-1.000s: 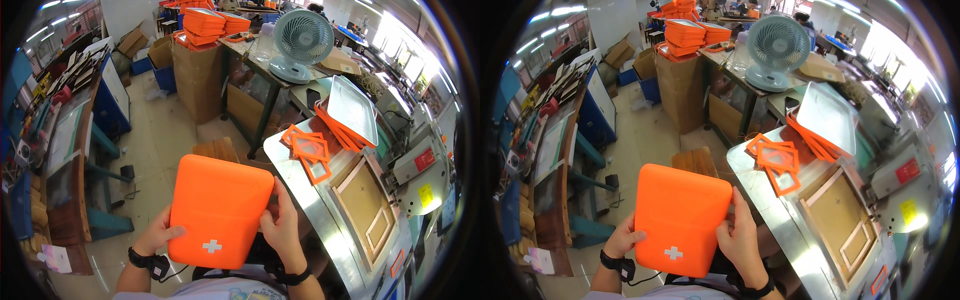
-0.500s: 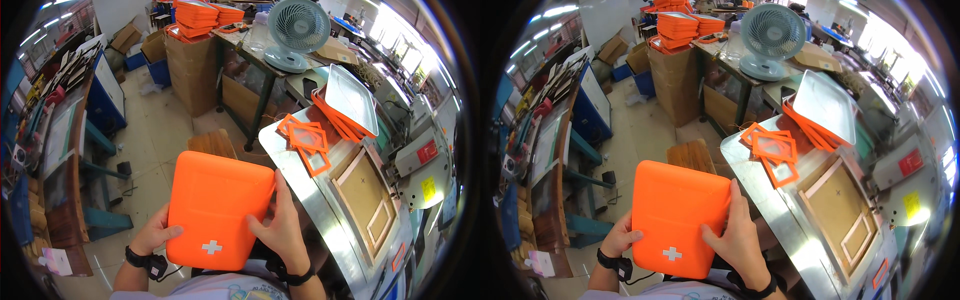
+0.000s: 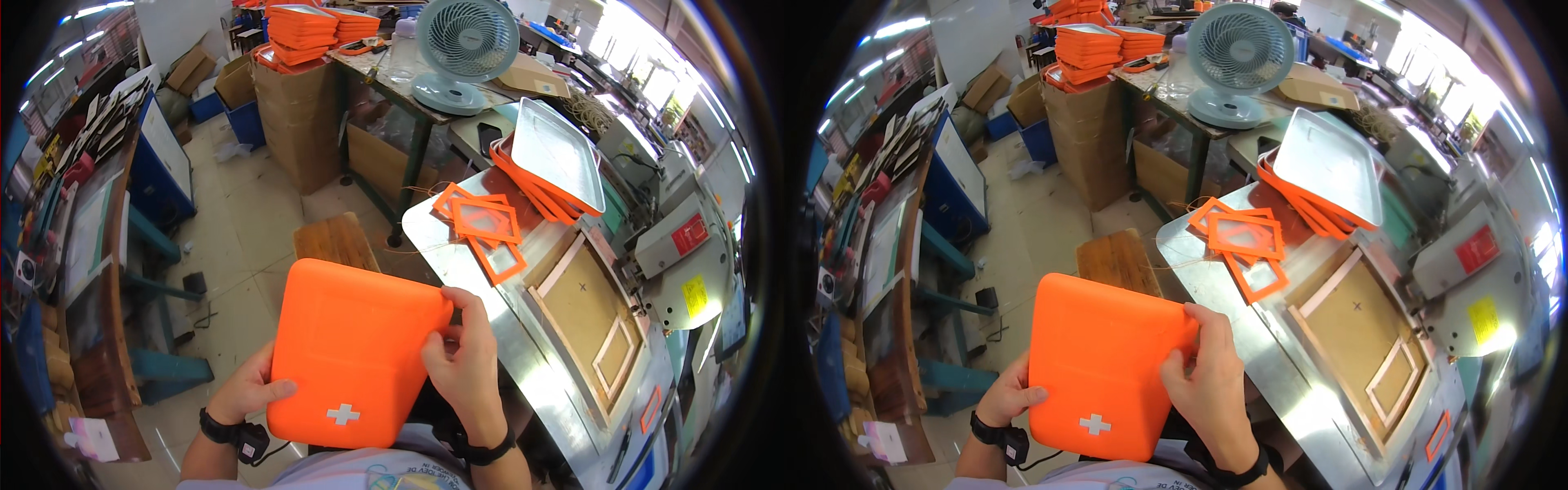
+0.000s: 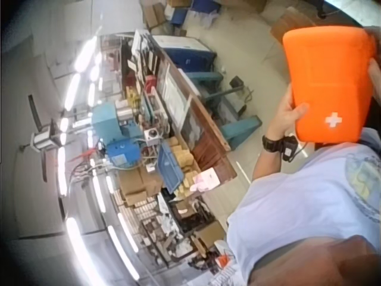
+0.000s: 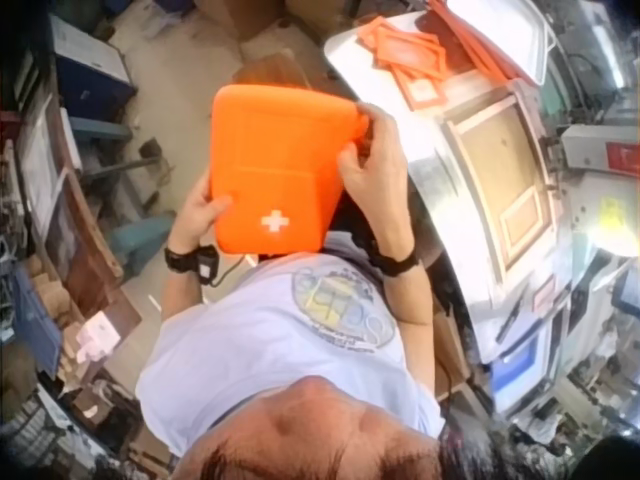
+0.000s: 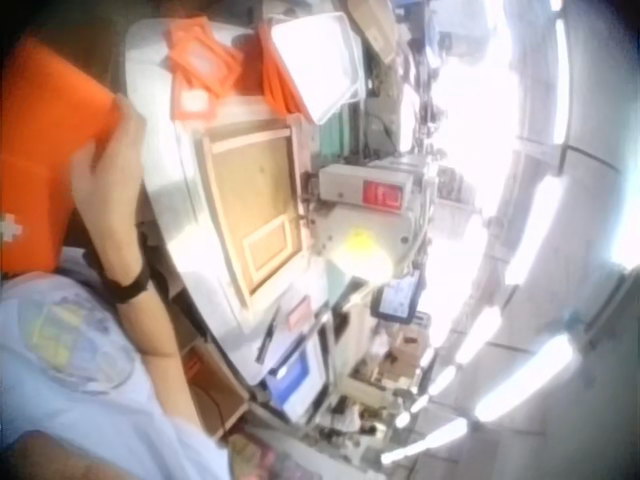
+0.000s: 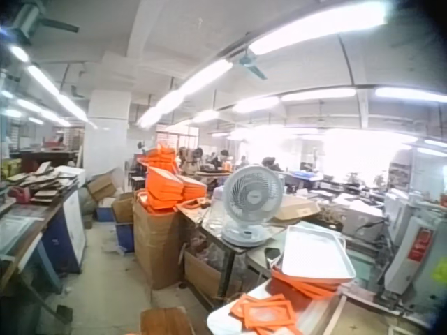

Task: The recorder is assembling orange medical kit cases by placing them on metal trays and using an industrial sewing machine to stitch or seal them.

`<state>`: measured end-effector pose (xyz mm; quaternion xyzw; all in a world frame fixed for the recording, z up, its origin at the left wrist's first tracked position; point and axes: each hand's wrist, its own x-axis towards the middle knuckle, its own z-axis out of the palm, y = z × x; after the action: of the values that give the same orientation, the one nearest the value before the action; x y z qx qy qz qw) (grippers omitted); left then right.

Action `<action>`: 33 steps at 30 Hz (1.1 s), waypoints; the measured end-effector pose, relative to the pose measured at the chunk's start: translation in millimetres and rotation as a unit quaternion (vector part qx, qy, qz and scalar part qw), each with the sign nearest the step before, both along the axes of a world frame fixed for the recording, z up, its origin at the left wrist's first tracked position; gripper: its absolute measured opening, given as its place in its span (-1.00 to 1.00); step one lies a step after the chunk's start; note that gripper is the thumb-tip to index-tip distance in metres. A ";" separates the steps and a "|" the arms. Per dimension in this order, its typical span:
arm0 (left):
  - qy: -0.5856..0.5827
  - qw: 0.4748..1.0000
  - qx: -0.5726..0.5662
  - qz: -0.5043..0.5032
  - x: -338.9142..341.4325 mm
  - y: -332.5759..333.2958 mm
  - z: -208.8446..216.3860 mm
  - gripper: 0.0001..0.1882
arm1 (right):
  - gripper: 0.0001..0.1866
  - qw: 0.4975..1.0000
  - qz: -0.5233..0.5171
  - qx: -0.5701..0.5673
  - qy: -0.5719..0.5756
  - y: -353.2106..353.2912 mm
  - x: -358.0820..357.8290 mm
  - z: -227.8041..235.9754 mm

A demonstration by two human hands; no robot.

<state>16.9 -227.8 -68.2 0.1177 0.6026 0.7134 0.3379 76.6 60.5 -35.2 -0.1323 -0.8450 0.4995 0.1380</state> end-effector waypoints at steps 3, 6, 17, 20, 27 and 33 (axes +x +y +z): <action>-0.013 0.999 0.011 -0.030 -2.2 -2.7 2.5 -0.17 | -0.38 0.999 0.018 -0.024 0.038 3.7 0.8 -1.4; -0.010 0.999 0.007 -0.033 -2.1 -4.2 -2.8 -0.16 | -0.42 0.996 0.022 0.063 0.065 -0.4 0.7 1.4; -0.006 0.999 0.013 -0.053 -1.6 -2.9 -3.8 -0.19 | -0.51 0.997 -0.003 0.062 0.051 -0.3 1.9 9.4; -0.010 0.999 0.008 -0.053 -0.7 -1.3 -1.6 -0.19 | -0.56 0.991 -0.033 0.126 0.027 1.0 1.2 3.8; -0.015 0.998 0.005 -0.058 -0.9 -2.1 -3.9 -0.18 | -0.61 0.987 -0.038 0.129 0.087 5.7 -1.0 7.9; -0.008 0.998 0.000 -0.068 -0.4 -2.1 -2.5 -0.18 | -0.67 0.979 -0.028 0.196 0.054 13.1 -2.8 10.6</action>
<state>16.5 -229.8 -70.6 0.1529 0.5902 0.6896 0.3907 73.8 73.6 -24.6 -0.0994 -0.9139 0.3260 0.2206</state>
